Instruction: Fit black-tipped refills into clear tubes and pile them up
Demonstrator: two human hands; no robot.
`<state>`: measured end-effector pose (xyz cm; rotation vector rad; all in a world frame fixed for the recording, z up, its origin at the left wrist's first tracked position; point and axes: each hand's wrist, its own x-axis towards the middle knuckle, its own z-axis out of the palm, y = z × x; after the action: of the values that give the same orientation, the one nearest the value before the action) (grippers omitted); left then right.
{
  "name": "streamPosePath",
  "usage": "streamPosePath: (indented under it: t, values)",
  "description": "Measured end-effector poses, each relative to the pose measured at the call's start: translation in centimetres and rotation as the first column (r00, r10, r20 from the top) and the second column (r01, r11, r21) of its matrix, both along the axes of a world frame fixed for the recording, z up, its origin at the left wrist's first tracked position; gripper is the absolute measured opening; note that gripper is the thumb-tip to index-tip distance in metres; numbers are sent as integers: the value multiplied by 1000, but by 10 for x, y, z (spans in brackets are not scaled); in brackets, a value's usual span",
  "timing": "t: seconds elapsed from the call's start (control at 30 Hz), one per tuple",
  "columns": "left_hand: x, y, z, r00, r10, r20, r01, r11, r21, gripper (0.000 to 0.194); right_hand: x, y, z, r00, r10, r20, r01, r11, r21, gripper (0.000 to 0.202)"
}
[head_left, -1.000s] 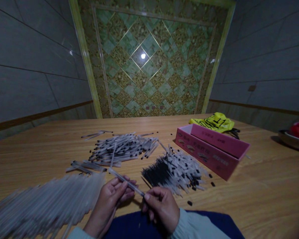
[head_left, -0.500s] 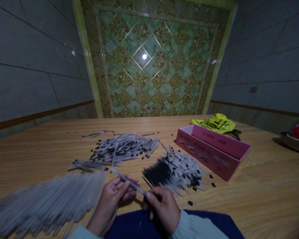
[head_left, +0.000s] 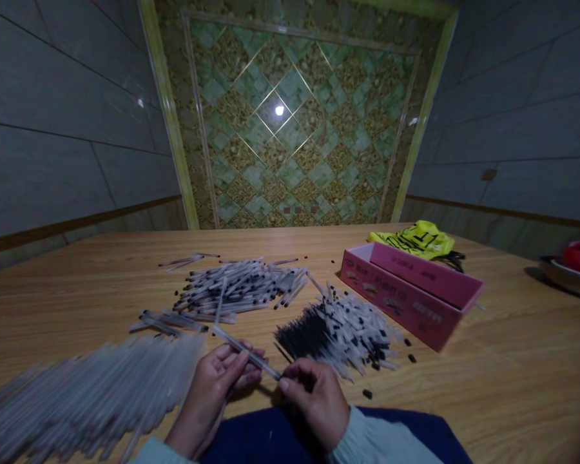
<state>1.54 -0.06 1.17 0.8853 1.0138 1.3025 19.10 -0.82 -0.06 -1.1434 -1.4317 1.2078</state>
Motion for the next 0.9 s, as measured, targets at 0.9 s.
streamPosePath:
  t: [0.9]
  values:
    - [1,0,3,1000,27,-7,-27,1000,-14,34,2,1,-4,992,-35,125,26,997,72,12]
